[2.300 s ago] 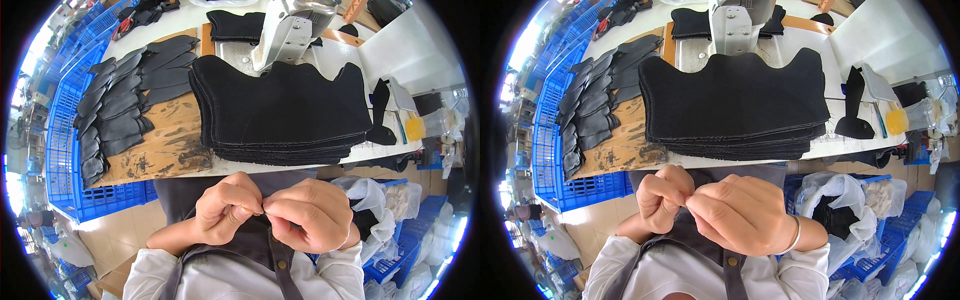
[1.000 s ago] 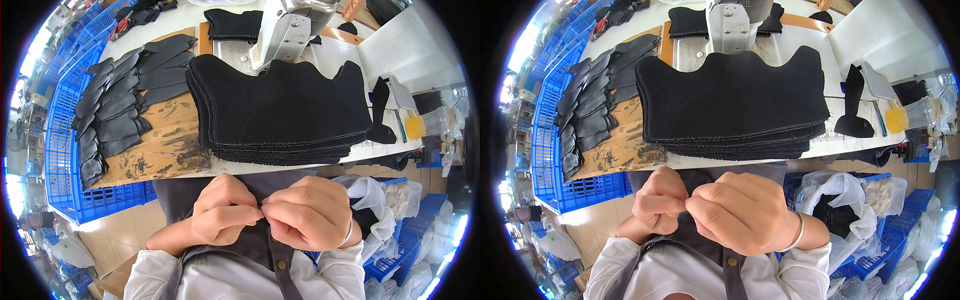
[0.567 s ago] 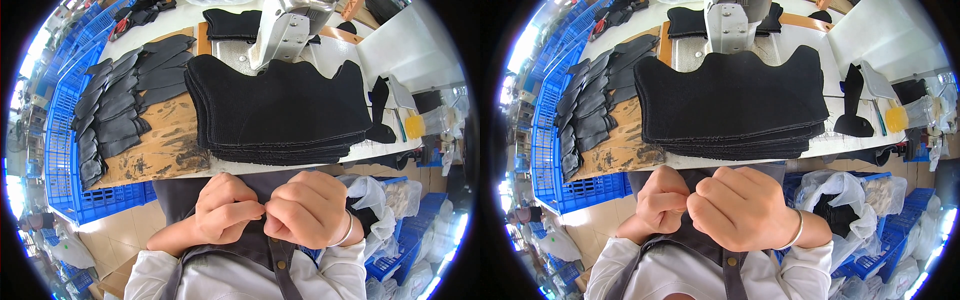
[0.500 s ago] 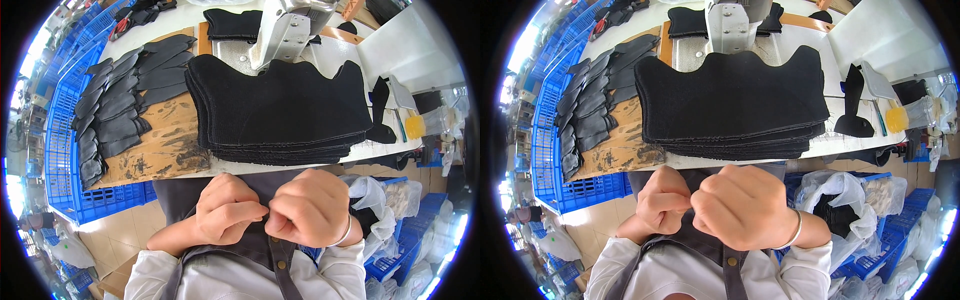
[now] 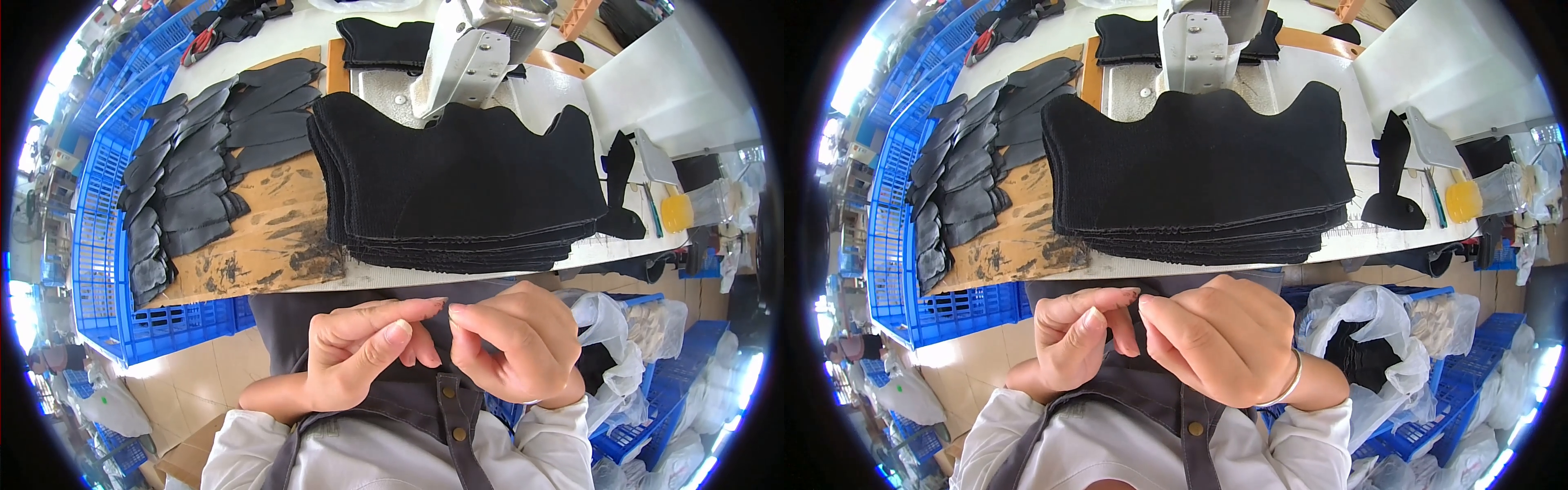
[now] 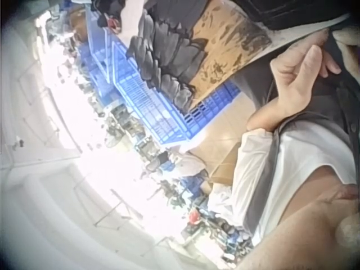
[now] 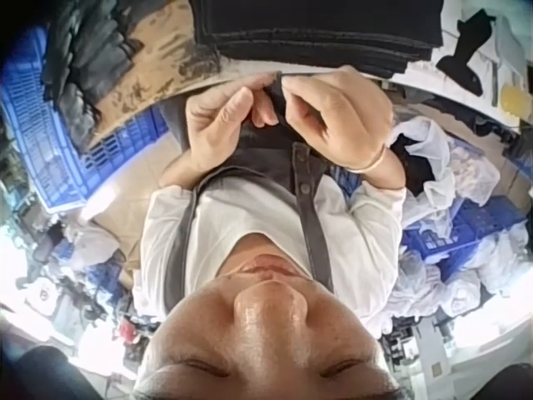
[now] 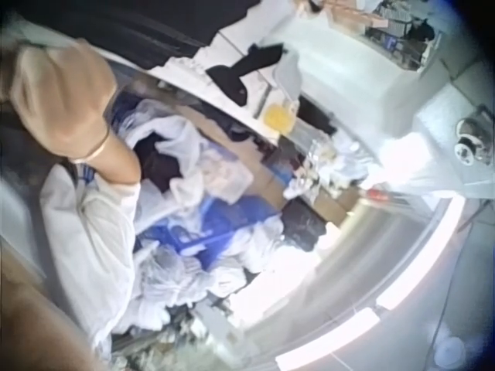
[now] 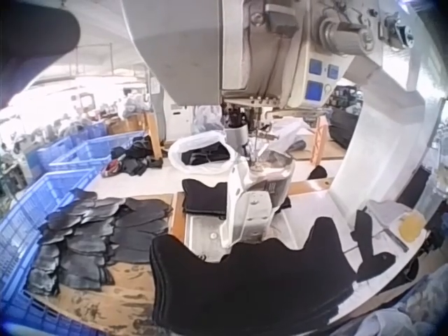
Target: Sorting and stacking black fabric shoe upper components at a manufacturing workstation.
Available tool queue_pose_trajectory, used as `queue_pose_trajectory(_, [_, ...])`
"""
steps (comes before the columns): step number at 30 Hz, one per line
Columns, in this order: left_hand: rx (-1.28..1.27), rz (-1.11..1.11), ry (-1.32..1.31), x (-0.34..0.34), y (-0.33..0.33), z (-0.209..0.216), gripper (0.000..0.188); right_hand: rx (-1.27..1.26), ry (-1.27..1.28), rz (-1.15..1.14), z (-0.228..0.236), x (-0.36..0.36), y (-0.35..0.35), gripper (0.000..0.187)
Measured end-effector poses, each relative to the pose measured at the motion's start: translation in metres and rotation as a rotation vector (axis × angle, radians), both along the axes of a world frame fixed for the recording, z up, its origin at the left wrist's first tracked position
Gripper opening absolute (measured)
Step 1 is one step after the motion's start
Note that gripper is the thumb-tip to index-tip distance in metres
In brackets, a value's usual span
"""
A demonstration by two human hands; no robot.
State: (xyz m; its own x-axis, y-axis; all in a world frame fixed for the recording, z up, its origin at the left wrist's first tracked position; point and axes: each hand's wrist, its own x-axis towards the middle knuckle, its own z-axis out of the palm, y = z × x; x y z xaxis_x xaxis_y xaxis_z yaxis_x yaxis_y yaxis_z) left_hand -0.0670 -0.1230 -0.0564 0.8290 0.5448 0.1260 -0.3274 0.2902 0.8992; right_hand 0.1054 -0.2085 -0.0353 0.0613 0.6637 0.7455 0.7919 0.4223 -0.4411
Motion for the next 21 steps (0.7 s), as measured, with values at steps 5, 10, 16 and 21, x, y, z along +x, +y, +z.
queue_pose_trajectory(5, [0.097,0.037,0.019,0.003,-0.002,0.0,0.031,0.006,-0.01,-0.026,-0.002,-0.001,0.001,0.027])
queue_pose_trajectory(10, [0.605,0.166,-0.026,0.008,0.002,-0.003,0.035,-0.03,0.04,-0.032,0.003,-0.005,0.002,0.023])
queue_pose_trajectory(16, [0.823,0.303,-0.068,0.015,-0.001,-0.009,0.037,-0.024,0.144,-0.046,0.002,-0.008,0.002,0.022])
queue_pose_trajectory(21, [1.002,0.415,-0.084,0.017,0.0,-0.011,0.043,-0.03,-0.038,-0.048,0.003,-0.005,0.004,0.018])
